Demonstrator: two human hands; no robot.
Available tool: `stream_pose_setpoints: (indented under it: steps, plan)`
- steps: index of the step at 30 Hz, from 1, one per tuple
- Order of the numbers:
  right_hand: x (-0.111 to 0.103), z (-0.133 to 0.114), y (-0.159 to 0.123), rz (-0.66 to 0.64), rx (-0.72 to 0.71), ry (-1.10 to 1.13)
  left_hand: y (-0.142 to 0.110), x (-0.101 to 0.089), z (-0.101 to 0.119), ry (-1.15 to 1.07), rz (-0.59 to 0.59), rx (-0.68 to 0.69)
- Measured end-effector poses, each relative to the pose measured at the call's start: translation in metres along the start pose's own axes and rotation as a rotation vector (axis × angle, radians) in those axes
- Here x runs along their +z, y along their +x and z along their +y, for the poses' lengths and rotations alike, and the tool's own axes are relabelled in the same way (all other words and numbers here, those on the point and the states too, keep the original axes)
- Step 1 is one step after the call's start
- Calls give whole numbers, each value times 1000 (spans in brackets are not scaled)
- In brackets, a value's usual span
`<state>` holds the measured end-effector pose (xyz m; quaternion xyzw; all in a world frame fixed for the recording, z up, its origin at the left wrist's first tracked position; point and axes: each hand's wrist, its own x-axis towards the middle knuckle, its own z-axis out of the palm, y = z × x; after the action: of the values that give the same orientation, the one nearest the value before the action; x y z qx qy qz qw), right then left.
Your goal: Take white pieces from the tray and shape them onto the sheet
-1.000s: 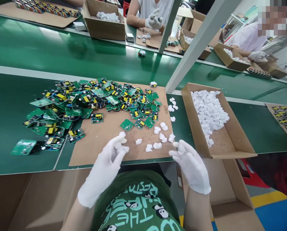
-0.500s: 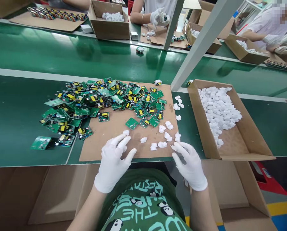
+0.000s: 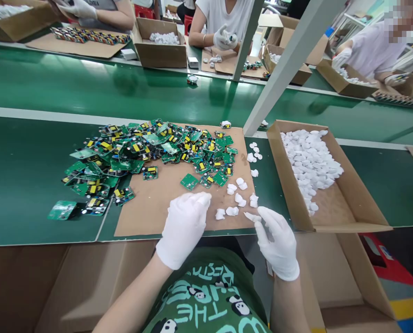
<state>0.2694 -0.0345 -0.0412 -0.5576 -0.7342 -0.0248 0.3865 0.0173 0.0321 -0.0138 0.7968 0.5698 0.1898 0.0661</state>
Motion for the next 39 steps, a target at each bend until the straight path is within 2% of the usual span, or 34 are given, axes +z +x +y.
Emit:
stream_pose_setpoints:
  steps: [3, 6, 11, 14, 17, 19, 21, 23, 26, 28, 35, 39]
  plan:
    - [-3, 0, 4, 35, -4, -13, -7, 13, 9, -7, -17, 22]
    - [-7, 0, 7, 75, -3, -15, -11, 20, 8, -28, -29, 10]
    - [-18, 6, 9, 127, 26, -88, 0, 17, 11, 41, -44, -10]
    - [-35, 15, 9, 180, 103, -123, 12, 15, 22, 51, -28, -53]
    - [-63, 34, 15, 214, 275, -200, 21, 19, 29, 46, -39, 53]
    - [-82, 52, 23, 125, 470, -282, 23, 23, 28, 46, -13, 118]
    - [-98, 72, 33, -58, 678, -340, 23, 27, 25, 23, 32, 154]
    - [-107, 90, 42, -227, 778, -335, 21, 29, 22, -5, 92, 163]
    - [-107, 108, 52, -423, 790, -278, 16, 27, 20, -20, 129, 146]
    - [-102, 112, 55, -508, 794, -258, 13, 23, 19, -27, 133, 143]
    - [-98, 111, 62, -620, 822, -196, 3, 10, 16, -141, 296, 141]
    - [-97, 112, 68, -618, 872, -170, -4, 11, 5, -174, 322, 170]
